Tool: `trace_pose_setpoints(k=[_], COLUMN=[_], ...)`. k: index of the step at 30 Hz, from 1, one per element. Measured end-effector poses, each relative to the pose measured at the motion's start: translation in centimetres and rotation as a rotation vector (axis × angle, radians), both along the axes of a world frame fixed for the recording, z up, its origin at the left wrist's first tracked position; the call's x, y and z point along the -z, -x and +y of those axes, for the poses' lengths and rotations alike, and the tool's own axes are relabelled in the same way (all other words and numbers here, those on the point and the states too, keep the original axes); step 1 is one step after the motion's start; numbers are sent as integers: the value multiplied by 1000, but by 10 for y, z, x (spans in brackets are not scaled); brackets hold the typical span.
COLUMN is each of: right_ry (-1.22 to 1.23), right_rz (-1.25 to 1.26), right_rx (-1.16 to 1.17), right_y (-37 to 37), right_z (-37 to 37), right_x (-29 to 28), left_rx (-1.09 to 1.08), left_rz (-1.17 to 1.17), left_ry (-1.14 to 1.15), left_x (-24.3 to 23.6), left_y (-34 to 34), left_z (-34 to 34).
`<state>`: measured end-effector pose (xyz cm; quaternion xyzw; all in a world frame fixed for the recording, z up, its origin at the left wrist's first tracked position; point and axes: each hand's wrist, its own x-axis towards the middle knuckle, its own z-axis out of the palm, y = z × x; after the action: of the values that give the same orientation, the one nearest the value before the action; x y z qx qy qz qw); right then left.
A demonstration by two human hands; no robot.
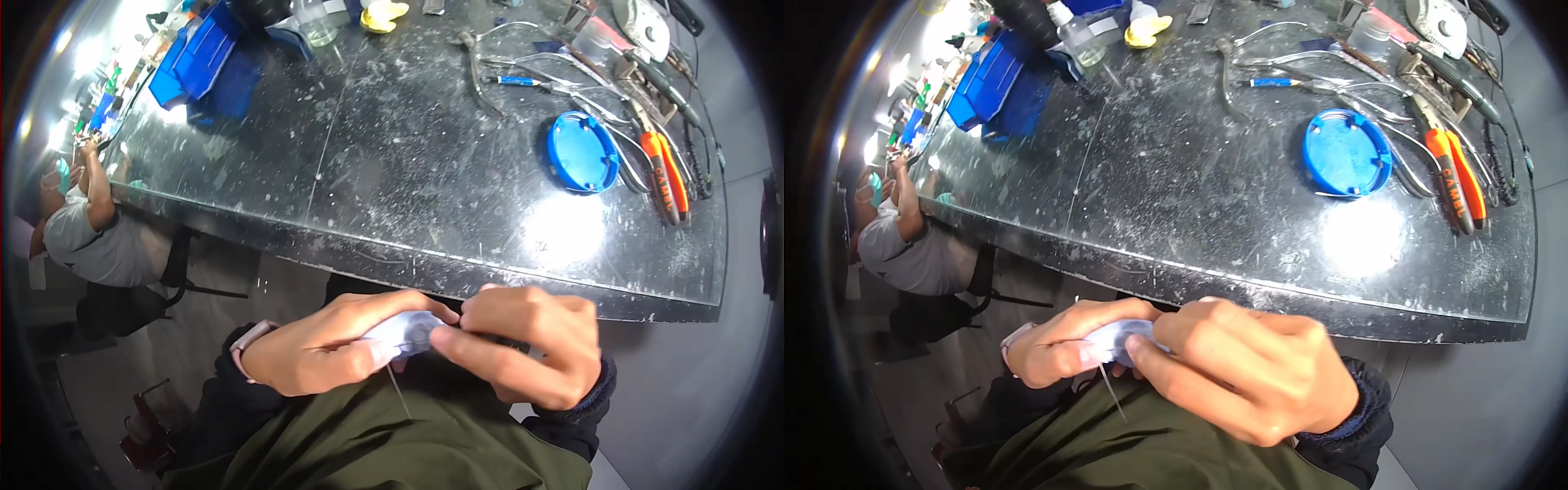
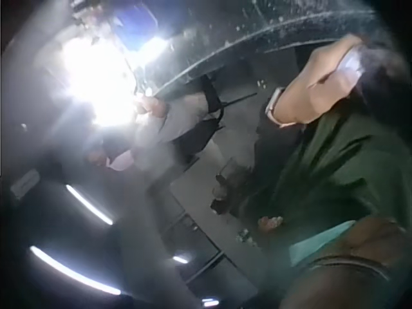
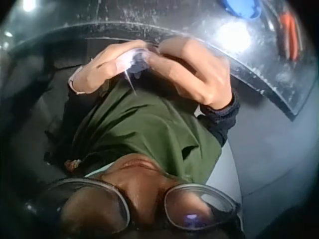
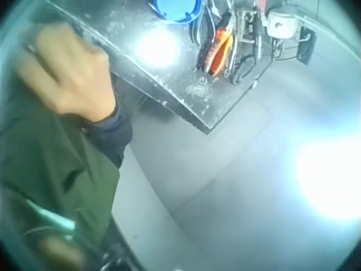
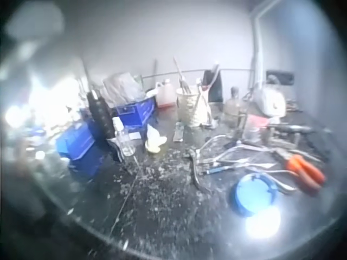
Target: The person shapes a metal wire using pliers and then positions it onto a dental mold.
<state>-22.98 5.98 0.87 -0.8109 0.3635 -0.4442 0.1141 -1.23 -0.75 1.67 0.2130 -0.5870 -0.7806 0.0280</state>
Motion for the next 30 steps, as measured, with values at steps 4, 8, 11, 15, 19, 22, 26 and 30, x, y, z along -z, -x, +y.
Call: trace_pose_setpoints(k=[4, 8, 11, 15, 19, 22, 26, 30], right_ry=[76, 30, -128, -114, -114, -160, -84, -316], right_rz=[69, 386, 621, 595, 38, -432, -212, -295], right_rx=[463, 508, 479, 482, 409, 290, 108, -140], right_y=[26, 77, 86, 82, 85, 77, 59, 46], right_z=[-13, -79, -132, -154, -148, -143, -130, -115], right_x=[-19, -17, 2, 18, 19, 11, -4, -12], left_rx=[-70, -266, -414, -437, -341, -278, -293, -312], left_rz=[-2, 157, 230, 268, 219, 228, 291, 366], left_ry=[47, 238, 270, 369, 390, 296, 299, 364], left_x=[-16, -13, 7, 27, 29, 32, 37, 41], left_y=[-8, 0, 35, 62, 54, 49, 48, 50], left_z=[-26, -85, -124, -141, -137, -136, -136, -137])
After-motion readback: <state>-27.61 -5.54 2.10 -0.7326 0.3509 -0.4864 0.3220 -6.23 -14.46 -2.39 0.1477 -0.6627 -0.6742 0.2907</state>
